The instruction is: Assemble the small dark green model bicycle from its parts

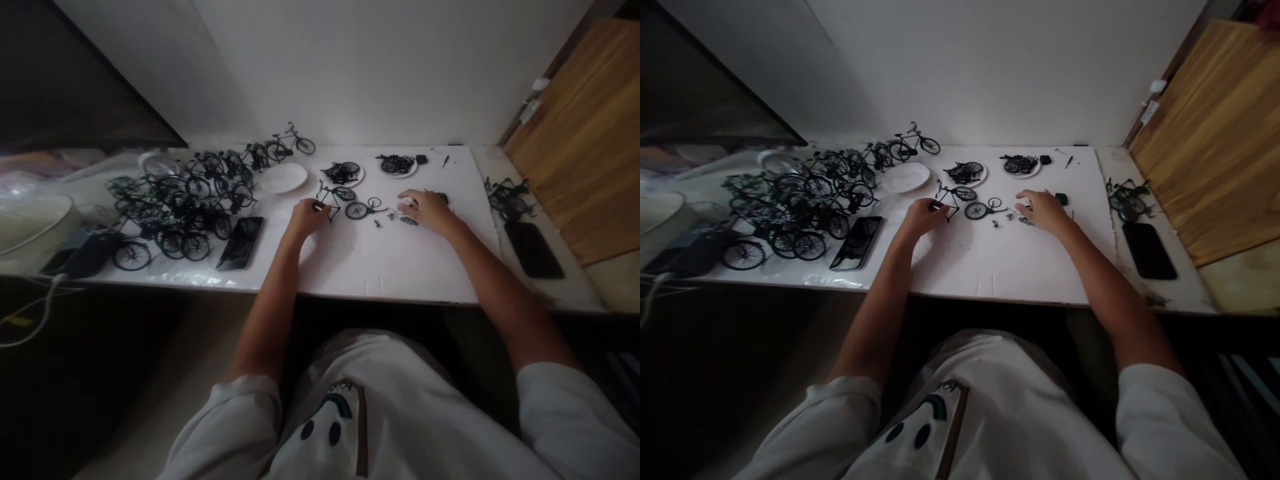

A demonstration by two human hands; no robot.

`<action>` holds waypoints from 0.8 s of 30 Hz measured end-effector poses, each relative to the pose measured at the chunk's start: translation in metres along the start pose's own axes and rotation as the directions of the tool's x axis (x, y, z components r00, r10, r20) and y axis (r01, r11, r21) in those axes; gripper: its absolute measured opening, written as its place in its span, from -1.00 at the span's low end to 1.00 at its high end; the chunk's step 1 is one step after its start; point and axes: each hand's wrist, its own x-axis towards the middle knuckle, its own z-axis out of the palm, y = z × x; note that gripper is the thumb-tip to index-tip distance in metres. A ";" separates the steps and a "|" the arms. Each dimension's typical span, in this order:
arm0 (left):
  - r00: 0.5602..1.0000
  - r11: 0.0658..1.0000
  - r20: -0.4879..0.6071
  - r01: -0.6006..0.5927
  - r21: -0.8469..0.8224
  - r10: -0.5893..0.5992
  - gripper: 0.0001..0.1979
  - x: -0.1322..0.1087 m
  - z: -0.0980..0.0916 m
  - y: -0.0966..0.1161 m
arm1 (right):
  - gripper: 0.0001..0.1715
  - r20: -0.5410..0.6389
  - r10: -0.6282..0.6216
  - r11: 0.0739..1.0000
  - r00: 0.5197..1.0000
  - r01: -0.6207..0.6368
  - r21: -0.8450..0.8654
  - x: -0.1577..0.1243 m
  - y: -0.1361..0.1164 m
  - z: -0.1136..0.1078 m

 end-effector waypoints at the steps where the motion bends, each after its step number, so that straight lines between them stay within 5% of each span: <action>1: 1.000 0.998 -0.018 -0.006 0.061 0.007 -0.73 0.000 0.000 0.000 | -0.49 0.013 -0.029 1.000 0.999 0.029 -0.002 -0.002 -0.005 0.004; 6: 1.000 0.984 -0.024 -0.012 0.179 0.016 -0.65 0.001 0.000 -0.002 | -0.40 0.090 -0.146 0.980 0.985 0.157 -0.123 -0.009 -0.025 0.026; 10: 1.000 0.978 -0.023 0.001 0.210 0.004 -0.65 -0.005 0.000 0.004 | -0.53 0.070 -0.133 0.981 0.989 0.142 -0.131 -0.006 -0.029 0.033; 16: 0.986 0.957 -0.168 0.051 0.285 -0.002 -0.68 -0.026 0.003 0.019 | -0.81 0.030 -0.116 0.990 0.993 0.118 -0.080 -0.001 -0.027 0.035; 20: 0.967 0.966 -0.242 -0.017 0.259 0.082 -0.67 -0.032 0.001 0.025 | -0.85 0.043 -0.109 0.990 0.993 0.112 -0.085 -0.001 -0.026 0.037; 24: 0.939 0.952 -0.229 -0.206 0.226 0.258 -0.69 -0.030 -0.005 0.037 | -0.81 0.015 -0.115 0.992 0.993 0.116 -0.053 0.001 -0.026 0.037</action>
